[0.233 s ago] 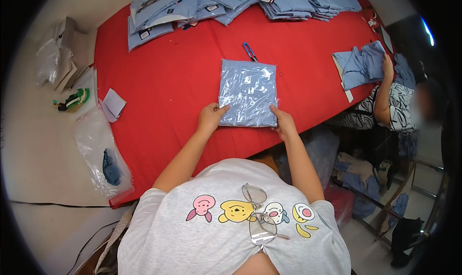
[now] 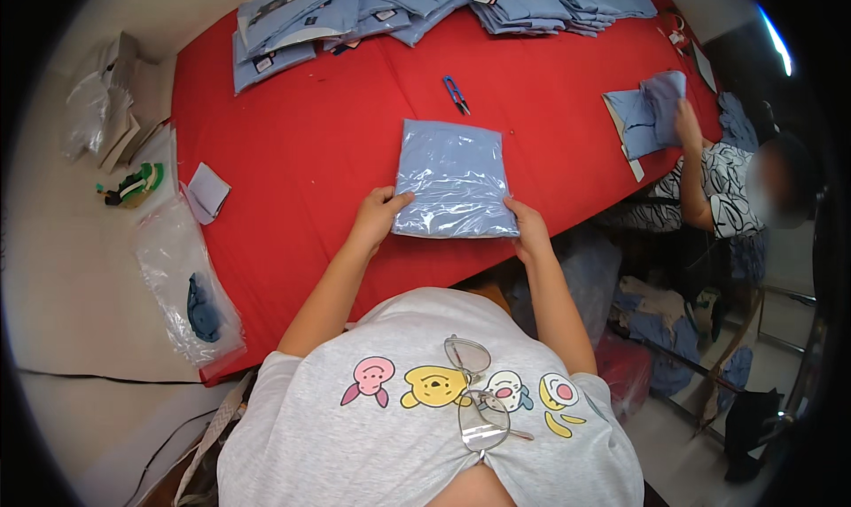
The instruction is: The person packages blue shirts by placing them into clear plastic bags, flattening the bags to remove air, and then placing the finished packages into a large clear sack.
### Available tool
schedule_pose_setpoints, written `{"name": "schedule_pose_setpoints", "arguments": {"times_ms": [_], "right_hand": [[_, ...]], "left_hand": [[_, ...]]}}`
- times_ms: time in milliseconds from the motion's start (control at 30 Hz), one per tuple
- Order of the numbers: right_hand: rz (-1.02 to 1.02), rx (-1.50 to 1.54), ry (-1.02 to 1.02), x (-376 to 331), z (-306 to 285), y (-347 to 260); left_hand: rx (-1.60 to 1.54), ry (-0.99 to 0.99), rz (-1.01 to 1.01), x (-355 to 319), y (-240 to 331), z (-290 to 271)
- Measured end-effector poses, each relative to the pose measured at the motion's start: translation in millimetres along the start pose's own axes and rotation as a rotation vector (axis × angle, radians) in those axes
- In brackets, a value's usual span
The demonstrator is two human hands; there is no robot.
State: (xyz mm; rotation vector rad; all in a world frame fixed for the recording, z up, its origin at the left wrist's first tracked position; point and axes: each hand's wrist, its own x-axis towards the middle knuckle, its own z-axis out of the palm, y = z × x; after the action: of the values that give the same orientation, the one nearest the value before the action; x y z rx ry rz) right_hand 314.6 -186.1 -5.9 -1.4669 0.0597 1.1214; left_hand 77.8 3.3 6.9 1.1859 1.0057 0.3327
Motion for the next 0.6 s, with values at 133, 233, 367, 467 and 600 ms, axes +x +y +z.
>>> {"name": "schedule_pose_setpoints", "arguments": {"times_ms": [133, 233, 367, 467, 600], "right_hand": [[0.153, 0.201, -0.351, -67, -33, -39], [0.15, 0.506, -0.497, -123, -28, -60], [0.217, 0.477, -0.402, -119, -13, -56], [0.208, 0.316, -0.271, -81, 5, -50], [0.057, 0.117, -0.03, -43, -1, -6]], "left_hand": [[0.487, -0.079, 0.659, -65, 69, -33], [0.259, -0.514, 0.825, -94, 112, -48], [0.099, -0.434, 0.253, -81, 55, -44], [-0.063, -0.097, 0.183, -21, -17, -35], [-0.169, 0.145, 0.016, 7, -47, -36]]}}
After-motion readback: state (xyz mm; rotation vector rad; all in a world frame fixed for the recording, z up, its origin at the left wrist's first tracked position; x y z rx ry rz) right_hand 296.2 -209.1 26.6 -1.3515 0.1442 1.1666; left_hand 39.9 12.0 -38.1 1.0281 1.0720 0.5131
